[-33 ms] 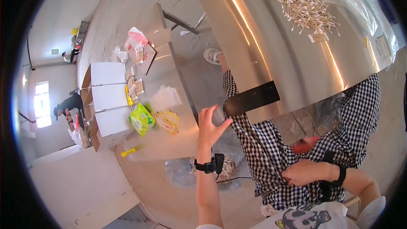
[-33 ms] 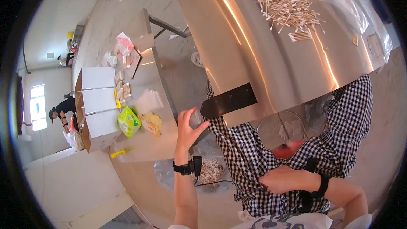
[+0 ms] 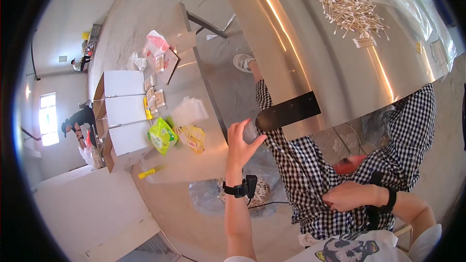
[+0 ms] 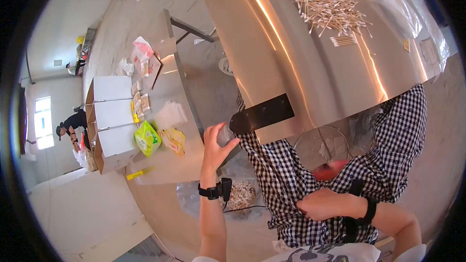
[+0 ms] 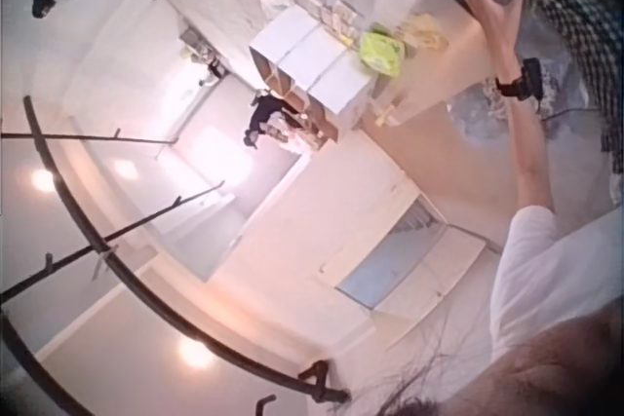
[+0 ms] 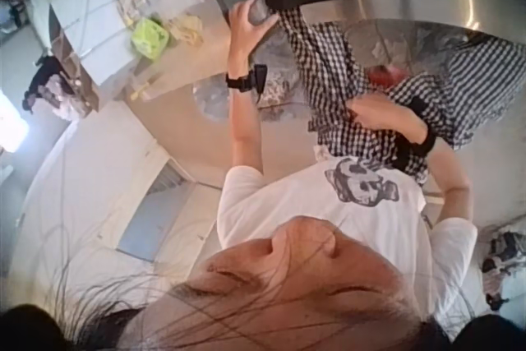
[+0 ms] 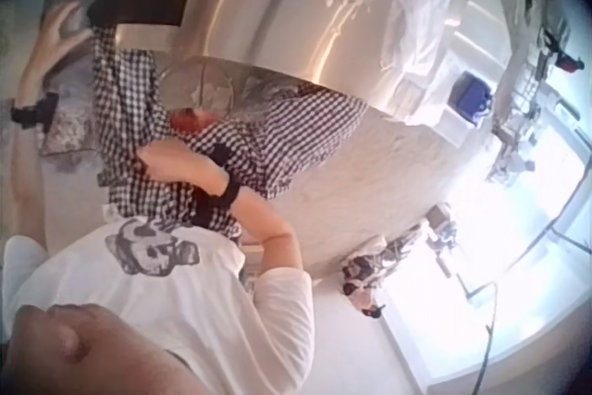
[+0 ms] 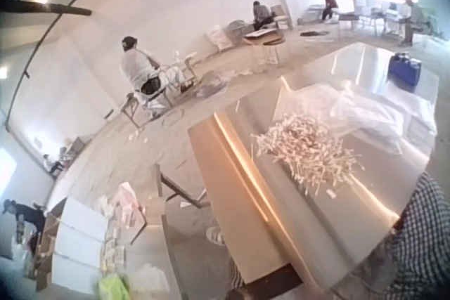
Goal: Organize a large pile of cotton swabs into neat rows and pack them.
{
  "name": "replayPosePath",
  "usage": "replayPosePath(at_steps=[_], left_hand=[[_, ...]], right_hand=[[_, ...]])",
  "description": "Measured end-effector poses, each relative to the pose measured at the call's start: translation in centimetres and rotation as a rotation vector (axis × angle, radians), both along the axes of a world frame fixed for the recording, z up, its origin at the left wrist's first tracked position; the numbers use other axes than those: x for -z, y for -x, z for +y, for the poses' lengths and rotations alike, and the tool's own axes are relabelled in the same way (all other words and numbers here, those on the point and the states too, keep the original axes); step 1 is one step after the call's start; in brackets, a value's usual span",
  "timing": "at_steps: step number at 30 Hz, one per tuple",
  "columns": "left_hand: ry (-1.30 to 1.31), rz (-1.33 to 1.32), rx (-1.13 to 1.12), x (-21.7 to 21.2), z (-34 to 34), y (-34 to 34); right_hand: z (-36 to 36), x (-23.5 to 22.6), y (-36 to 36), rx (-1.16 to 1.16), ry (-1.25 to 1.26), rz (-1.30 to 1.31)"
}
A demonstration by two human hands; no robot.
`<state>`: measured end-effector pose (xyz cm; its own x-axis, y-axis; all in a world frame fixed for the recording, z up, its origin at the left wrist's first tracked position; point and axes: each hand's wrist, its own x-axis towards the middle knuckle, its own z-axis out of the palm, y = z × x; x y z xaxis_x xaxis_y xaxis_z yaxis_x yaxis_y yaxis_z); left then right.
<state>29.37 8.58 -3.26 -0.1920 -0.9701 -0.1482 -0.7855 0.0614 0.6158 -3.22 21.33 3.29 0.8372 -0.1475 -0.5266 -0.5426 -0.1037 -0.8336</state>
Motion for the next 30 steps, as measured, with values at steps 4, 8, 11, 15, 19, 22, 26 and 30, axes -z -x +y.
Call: replayPosePath(at_steps=[4, 8, 11, 15, 19, 22, 26, 30], left_hand=[[0.073, -0.013, 0.016, 1.1, 0.4, -0.2], [0.163, -0.104, 0.021, 2.3, 0.5, 0.3], [0.192, -0.142, -0.002, 2.6, 0.5, 0.7], [0.083, -0.180, -0.010, 3.0, 1.1, 0.5], [-0.070, -0.009, -0.093, 3.3, 2.2, 1.4], [-0.149, 0.181, -0.186, 3.3, 2.9, 2.0], [-0.025, 0.259, -0.197, 3.3, 3.2, 2.2], [-0.030, 0.218, -0.225, 4.3, 3.2, 1.4]], right_hand=[[0.2, 0.3, -0.1, 0.021, 0.030, -0.012], [0.8, 0.6, -0.1, 0.044, 0.058, -0.053], [0.7, 0.4, -0.2, 0.036, 0.041, -0.033], [0.6, 0.0, -0.1, 0.055, 0.071, -0.030], [0.5, 0.1, -0.4, 0.049, 0.079, -0.014], [0.5, -0.1, -0.4, 0.055, 0.091, -0.008], [0.4, -0.4, -0.4, 0.058, 0.075, -0.005], [0.5, -0.2, -0.3, 0.068, 0.079, -0.020]])
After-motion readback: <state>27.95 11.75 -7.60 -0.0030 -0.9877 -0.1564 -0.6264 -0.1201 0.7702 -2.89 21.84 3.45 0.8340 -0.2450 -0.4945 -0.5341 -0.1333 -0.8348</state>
